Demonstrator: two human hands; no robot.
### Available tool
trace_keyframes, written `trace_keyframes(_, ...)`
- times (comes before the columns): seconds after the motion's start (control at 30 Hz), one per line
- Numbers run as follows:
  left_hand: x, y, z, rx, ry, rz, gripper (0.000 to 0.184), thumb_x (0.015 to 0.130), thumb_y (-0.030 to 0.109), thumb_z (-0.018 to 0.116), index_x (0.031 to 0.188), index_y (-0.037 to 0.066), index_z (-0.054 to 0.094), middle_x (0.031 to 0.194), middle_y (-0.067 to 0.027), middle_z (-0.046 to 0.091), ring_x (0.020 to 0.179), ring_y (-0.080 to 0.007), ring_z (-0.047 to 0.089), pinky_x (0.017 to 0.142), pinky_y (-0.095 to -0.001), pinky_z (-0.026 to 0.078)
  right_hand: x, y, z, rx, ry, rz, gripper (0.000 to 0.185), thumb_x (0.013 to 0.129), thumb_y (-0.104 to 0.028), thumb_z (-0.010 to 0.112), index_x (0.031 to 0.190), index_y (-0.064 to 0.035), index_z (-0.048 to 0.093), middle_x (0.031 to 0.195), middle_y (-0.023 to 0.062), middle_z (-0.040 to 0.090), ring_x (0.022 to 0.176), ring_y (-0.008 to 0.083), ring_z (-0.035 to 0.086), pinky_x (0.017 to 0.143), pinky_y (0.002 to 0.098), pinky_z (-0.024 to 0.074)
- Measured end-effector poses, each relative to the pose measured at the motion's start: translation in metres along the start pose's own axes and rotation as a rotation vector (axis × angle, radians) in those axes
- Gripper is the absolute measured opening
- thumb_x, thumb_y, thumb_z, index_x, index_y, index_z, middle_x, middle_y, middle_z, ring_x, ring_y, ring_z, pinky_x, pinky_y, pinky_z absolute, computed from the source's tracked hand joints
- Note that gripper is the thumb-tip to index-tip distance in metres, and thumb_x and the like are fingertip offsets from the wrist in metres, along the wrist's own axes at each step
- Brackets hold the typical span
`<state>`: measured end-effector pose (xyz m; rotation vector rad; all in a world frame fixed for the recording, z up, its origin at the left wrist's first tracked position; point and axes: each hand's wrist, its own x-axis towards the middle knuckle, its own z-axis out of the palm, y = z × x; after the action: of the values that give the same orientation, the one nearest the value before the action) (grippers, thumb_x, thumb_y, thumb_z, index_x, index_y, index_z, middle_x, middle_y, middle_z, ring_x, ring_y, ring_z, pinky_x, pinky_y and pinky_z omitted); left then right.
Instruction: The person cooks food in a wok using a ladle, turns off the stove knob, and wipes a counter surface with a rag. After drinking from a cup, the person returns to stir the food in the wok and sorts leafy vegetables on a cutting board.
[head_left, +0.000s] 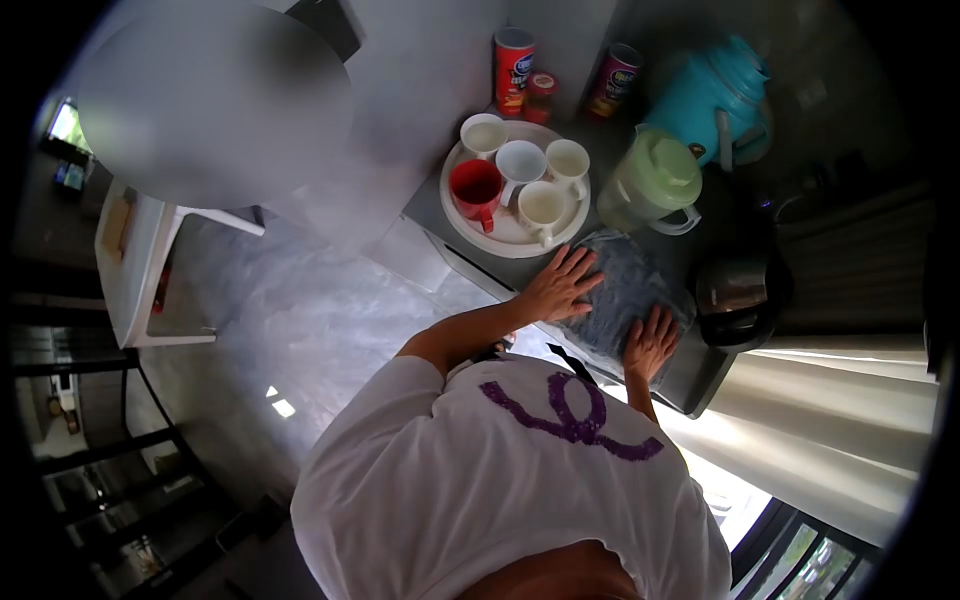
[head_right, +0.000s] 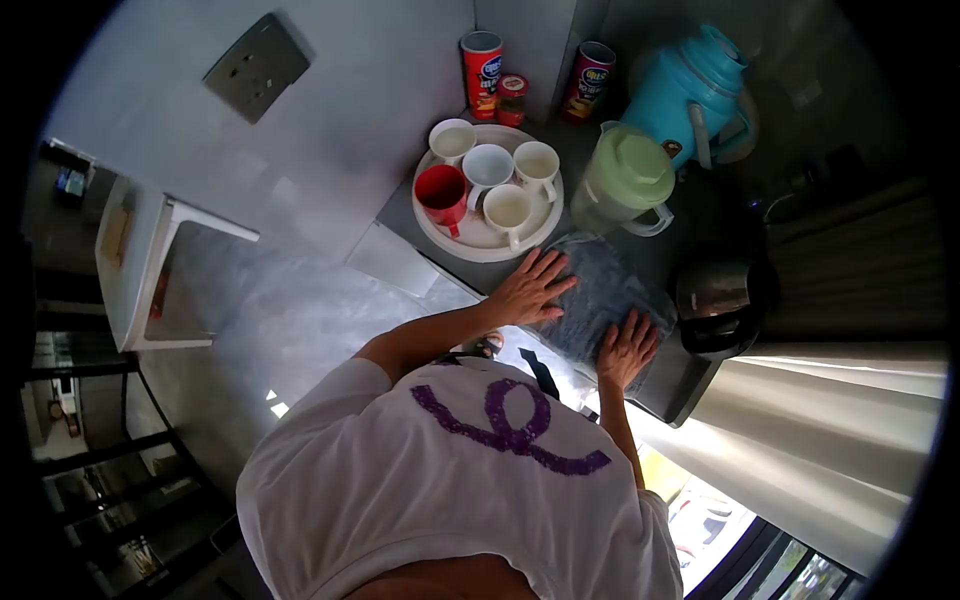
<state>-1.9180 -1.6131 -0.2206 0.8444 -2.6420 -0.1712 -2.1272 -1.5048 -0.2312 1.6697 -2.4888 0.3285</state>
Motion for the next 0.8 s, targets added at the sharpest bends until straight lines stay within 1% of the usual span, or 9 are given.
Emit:
trace_keyframes(0.17, -0.047, 0.016, -0.006, 0.057, 0.129, -0.085, 0.058, 0.078, 0.04, 0.054, 0.128, 0.014, 0.037, 0.135, -0.0158, 0.027, 0.128, -0.0322, 0.019, 0.104, -0.0487, 0.009, -0.001, 0.009, 0.011, 0.012, 0.056, 0.006, 0.048, 0.086, -0.04, 0.034, 0.127, -0.0155, 0.039, 0.134, 0.0116, 0.034, 0.122, 0.0363, 0.027, 0.102, 0.0465, 0.016)
trace_keyframes(0.23, -0.074, 0.03, -0.023, -0.018, 0.033, -0.285, 0.057, 0.078, 0.034, 0.056, 0.127, 0.011, 0.037, 0.134, -0.0188, 0.027, 0.127, -0.0358, 0.019, 0.103, -0.0502, 0.011, -0.003, 0.01, 0.01, 0.031, 0.075, 0.0, 0.048, 0.086, -0.039, 0.035, 0.126, -0.015, 0.04, 0.133, 0.0118, 0.035, 0.122, 0.0363, 0.028, 0.101, 0.0466, 0.0166)
trace_keyframes(0.4, -0.18, 0.06, -0.015, 0.087, 0.092, -0.495, 0.055, 0.079, 0.032, 0.055, 0.126, 0.009, 0.037, 0.132, -0.0251, 0.026, 0.124, -0.0421, 0.02, 0.1, -0.054, 0.016, -0.002, 0.009, 0.014, 0.048, 0.109, -0.001, 0.047, 0.085, -0.039, 0.036, 0.125, -0.014, 0.042, 0.131, 0.012, 0.036, 0.121, 0.0363, 0.029, 0.1, 0.0472, 0.0185)
trace_keyframes(0.57, -0.329, 0.077, 0.031, 0.004, -0.239, -0.936, 0.051, 0.079, 0.04, 0.05, 0.117, 0.006, 0.047, 0.124, -0.0274, 0.037, 0.114, -0.0436, 0.035, 0.093, -0.0582, 0.024, -0.003, 0.007, 0.012, 0.021, 0.145, -0.016, 0.046, 0.085, -0.038, 0.038, 0.124, -0.0135, 0.042, 0.13, 0.012, 0.038, 0.12, 0.0365, 0.031, 0.098, 0.0471, 0.0209)
trace_keyframes(0.67, -0.42, 0.086, 0.041, -0.16, -0.576, -1.205, 0.039, 0.082, 0.041, 0.045, 0.098, 0.007, 0.057, 0.092, -0.0186, 0.058, 0.09, -0.0342, 0.054, 0.077, -0.0487, 0.041, -0.002, 0.004, 0.007, 0.028, 0.146, -0.008, 0.046, 0.085, -0.037, 0.038, 0.125, -0.0132, 0.042, 0.13, 0.0119, 0.037, 0.12, 0.036, 0.031, 0.098, 0.0471, 0.0219)
trace_keyframes(0.7, -0.492, 0.066, 0.098, -0.243, -0.708, -1.203, 0.046, 0.076, 0.043, 0.05, 0.101, 0.005, 0.058, 0.1, -0.0168, 0.058, 0.097, -0.032, 0.054, 0.081, -0.0463, 0.042, -0.002, 0.004, 0.009, 0.028, 0.158, -0.008, 0.046, 0.085, -0.037, 0.038, 0.125, -0.0132, 0.042, 0.13, 0.0119, 0.037, 0.12, 0.036, 0.031, 0.098, 0.0471, 0.0219)
trace_keyframes(0.73, -0.534, 0.064, 0.113, -0.243, -0.808, -1.131, 0.044, 0.073, 0.042, 0.051, 0.094, 0.005, 0.061, 0.093, -0.0164, 0.061, 0.093, -0.0313, 0.057, 0.076, -0.0401, 0.046, -0.002, 0.005, 0.012, 0.01, 0.17, -0.007, 0.046, 0.085, -0.037, 0.039, 0.125, -0.0135, 0.042, 0.13, 0.0116, 0.038, 0.119, 0.036, 0.032, 0.098, 0.0473, 0.0224)
trace_keyframes(0.77, -0.523, 0.079, 0.069, -0.218, -0.877, -0.889, 0.042, 0.073, 0.041, 0.053, 0.09, 0.005, 0.062, 0.085, -0.0171, 0.062, 0.084, -0.0316, 0.059, 0.07, -0.0393, 0.048, -0.001, 0.006, 0.015, -0.009, 0.182, -0.004, 0.046, 0.085, -0.036, 0.04, 0.124, -0.0138, 0.042, 0.13, 0.0113, 0.038, 0.119, 0.0359, 0.032, 0.098, 0.0474, 0.0228)
trace_keyframes(0.8, -0.527, 0.091, 0.06, -0.319, -0.828, -1.221, 0.038, 0.074, 0.038, 0.054, 0.091, 0.006, 0.061, 0.082, -0.0168, 0.062, 0.078, -0.031, 0.06, 0.067, -0.0401, 0.048, 0.002, 0.006, 0.018, -0.014, 0.194, 0.001, 0.046, 0.085, -0.036, 0.04, 0.124, -0.0138, 0.042, 0.13, 0.0113, 0.038, 0.119, 0.0359, 0.032, 0.098, 0.0474, 0.0228)
